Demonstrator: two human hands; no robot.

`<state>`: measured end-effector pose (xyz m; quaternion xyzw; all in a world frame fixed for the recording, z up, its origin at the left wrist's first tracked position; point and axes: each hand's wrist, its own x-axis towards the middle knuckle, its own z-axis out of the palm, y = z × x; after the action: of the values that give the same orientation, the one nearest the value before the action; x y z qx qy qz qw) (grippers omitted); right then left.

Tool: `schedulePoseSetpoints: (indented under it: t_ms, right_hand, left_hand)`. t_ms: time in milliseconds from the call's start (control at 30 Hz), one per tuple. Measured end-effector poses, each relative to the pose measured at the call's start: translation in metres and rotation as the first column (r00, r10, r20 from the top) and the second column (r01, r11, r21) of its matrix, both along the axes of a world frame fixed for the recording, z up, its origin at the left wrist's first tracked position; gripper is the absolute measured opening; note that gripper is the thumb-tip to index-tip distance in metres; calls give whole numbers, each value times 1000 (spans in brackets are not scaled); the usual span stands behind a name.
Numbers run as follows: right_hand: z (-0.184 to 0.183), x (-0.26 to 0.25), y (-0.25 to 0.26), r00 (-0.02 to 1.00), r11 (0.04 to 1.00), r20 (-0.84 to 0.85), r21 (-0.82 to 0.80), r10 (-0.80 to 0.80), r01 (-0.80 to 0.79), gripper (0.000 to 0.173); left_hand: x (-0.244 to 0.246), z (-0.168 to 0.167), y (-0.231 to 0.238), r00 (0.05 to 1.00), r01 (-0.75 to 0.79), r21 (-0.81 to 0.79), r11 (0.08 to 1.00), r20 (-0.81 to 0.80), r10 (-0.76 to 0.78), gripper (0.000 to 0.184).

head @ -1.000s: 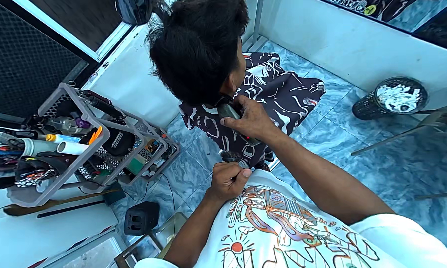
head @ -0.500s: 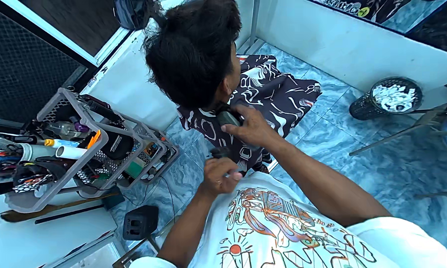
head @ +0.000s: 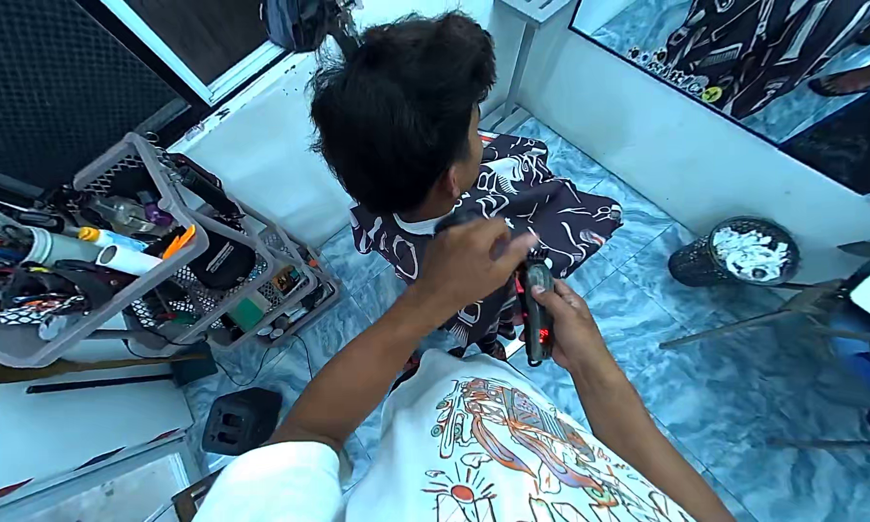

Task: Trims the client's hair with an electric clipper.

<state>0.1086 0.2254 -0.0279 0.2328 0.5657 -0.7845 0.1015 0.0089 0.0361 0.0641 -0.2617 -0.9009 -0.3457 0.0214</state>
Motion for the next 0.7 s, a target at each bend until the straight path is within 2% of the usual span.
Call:
schedulePoseSetpoints:
  t_ms: [33, 67, 100, 133, 167, 200, 233, 267, 333, 433, 533, 600, 700]
  right_hand:
    - [0, 0, 0, 1000, 1000, 7, 15, 13, -13, 36]
    - [0, -1, -2, 999, 999, 6, 31, 40, -40, 37]
    - [0, -3, -4, 996, 995, -11, 48, 84, -83, 39]
    - [1, -7, -7, 989, 988, -43, 68, 141, -138, 42]
    - [3, -14, -11, 974, 975, -89, 105, 207, -197, 46]
    - [5, -23, -18, 952, 953, -141, 178, 273, -247, 50]
    - [10, -33, -27, 923, 920, -186, 273, 337, -281, 53]
    - [17, -44, -37, 893, 878, -214, 373, 397, -300, 52]
    - [31, -67, -56, 858, 786, -220, 549, 464, -284, 52]
    - [50, -93, -73, 855, 690, -185, 682, 484, -243, 52]
    - [59, -103, -74, 858, 669, -159, 699, 489, -252, 49]
    - [63, -106, -72, 851, 683, -158, 676, 501, -276, 45]
    - [66, -110, -70, 826, 763, -246, 573, 507, -298, 40]
  left_hand:
    - [-9, 2, 3, 985, -5, 148, 989, -169, 30, 32]
    - [-19, 5, 4, 972, 35, 249, 968, -234, 25, 26]
    - [-22, 9, 3, 983, 91, 264, 960, -179, -44, 23]
    - [-16, 17, 0, 981, 196, 231, 953, -32, -194, 22]
    - [-6, 25, -5, 922, 343, 209, 916, 111, -371, 22]
    - [6, 31, -12, 843, 458, 239, 856, 188, -504, 23]
    - [20, 36, -22, 800, 507, 289, 812, 193, -569, 26]
    - [33, 40, -34, 804, 491, 363, 791, 160, -573, 31]
    - [50, 47, -60, 900, 332, 537, 776, 67, -431, 37]
    - [51, 48, -98, 997, 81, 672, 736, -60, -54, 32]
    - [46, 43, -128, 969, -68, 711, 700, -121, 217, 28]
    - [52, 38, -140, 947, -137, 731, 668, -102, 305, 28]
    - [65, 29, -149, 927, -218, 754, 620, -39, 374, 31]
